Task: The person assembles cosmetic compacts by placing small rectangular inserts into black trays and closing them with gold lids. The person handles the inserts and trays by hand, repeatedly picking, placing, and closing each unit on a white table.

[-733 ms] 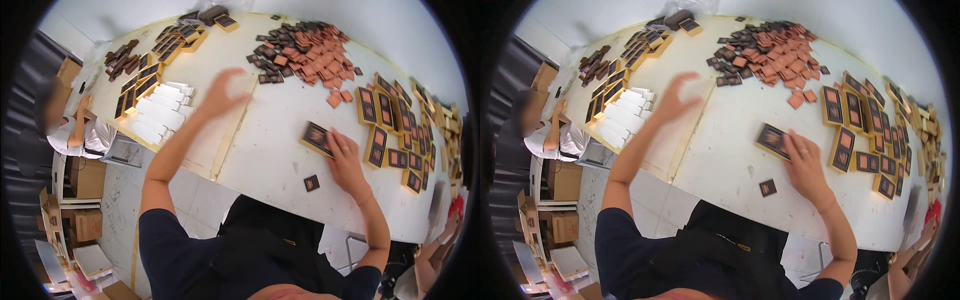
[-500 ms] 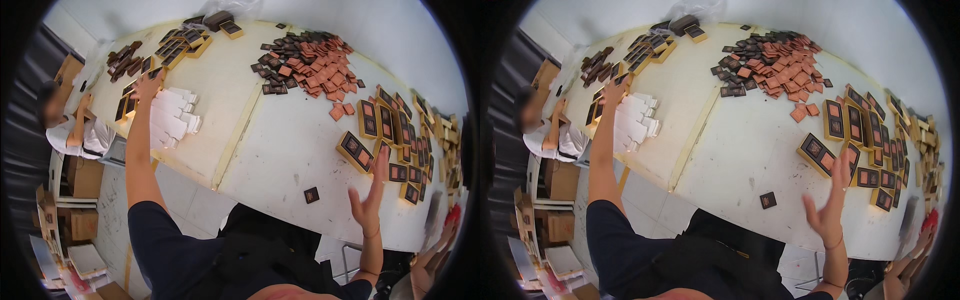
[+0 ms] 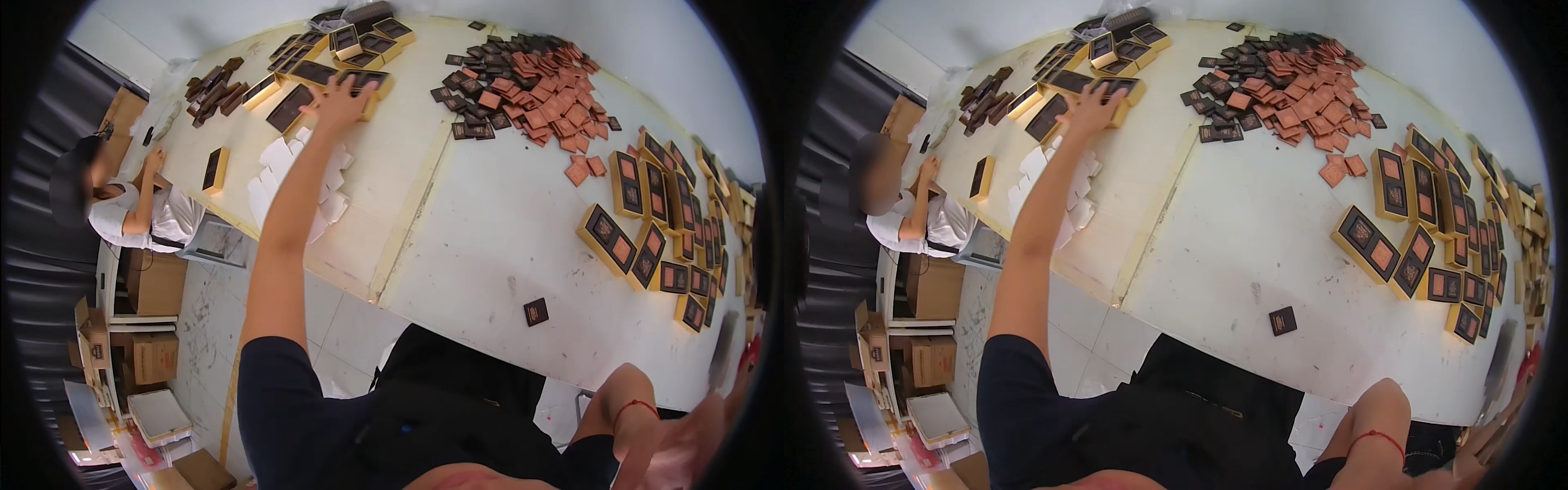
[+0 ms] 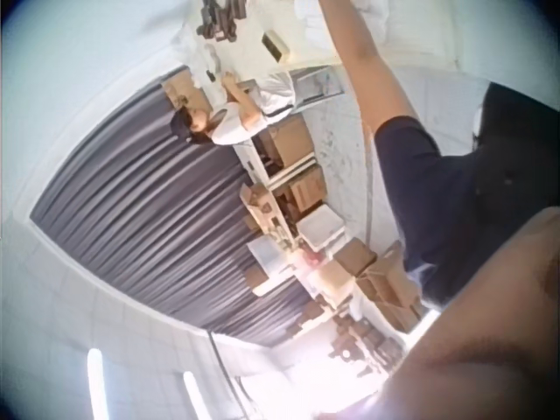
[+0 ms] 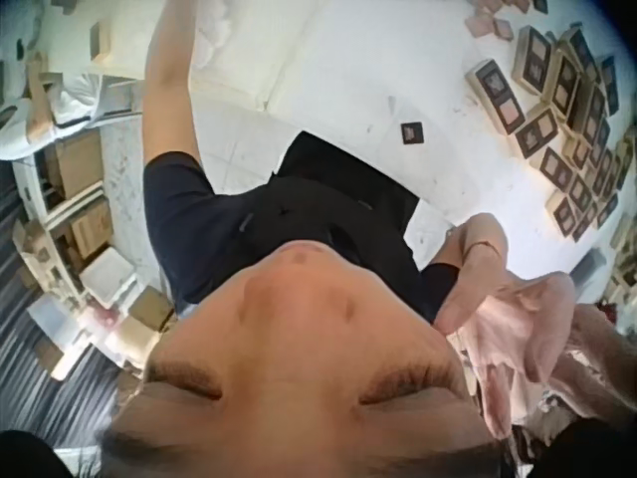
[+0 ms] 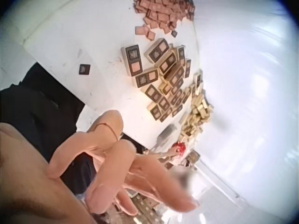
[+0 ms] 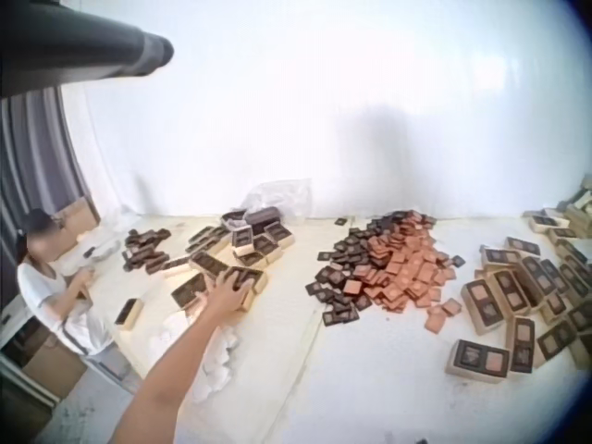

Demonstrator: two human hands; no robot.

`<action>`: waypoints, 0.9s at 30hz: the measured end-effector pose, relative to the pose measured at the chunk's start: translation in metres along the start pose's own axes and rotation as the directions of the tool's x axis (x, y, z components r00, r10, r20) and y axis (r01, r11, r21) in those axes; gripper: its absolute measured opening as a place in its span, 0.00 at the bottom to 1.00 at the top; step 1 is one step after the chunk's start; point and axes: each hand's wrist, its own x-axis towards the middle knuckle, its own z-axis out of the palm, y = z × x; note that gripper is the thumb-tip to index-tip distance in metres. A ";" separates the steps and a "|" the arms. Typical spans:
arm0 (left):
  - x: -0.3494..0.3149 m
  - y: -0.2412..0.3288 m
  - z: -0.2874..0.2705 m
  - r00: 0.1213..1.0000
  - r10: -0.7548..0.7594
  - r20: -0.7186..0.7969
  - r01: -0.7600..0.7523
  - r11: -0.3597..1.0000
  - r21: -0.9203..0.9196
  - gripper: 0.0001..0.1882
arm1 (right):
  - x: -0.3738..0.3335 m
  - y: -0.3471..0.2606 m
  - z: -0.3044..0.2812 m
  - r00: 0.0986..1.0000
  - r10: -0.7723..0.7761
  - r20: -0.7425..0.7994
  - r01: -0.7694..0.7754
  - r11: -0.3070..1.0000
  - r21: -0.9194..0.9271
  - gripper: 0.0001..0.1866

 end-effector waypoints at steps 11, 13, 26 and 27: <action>-0.085 0.088 0.026 0.927 0.358 0.109 -0.347 0.932 -0.107 0.55 | -0.016 0.010 -0.009 0.988 0.152 0.007 -0.151 0.984 -0.099 0.42; -0.117 0.076 0.020 0.901 0.419 0.116 -0.404 0.905 -0.132 0.53 | -0.022 0.005 -0.015 0.986 0.169 0.007 -0.167 0.979 -0.119 0.40; -0.252 0.089 -0.040 0.646 0.733 0.213 -0.610 0.663 -0.434 0.40 | -0.113 0.100 -0.026 0.705 0.705 -0.079 -0.266 0.159 -0.951 0.15; -0.254 0.094 -0.038 0.657 0.720 0.222 -0.585 0.674 -0.452 0.39 | -0.113 0.103 -0.032 0.714 0.697 -0.069 -0.243 0.155 -0.958 0.11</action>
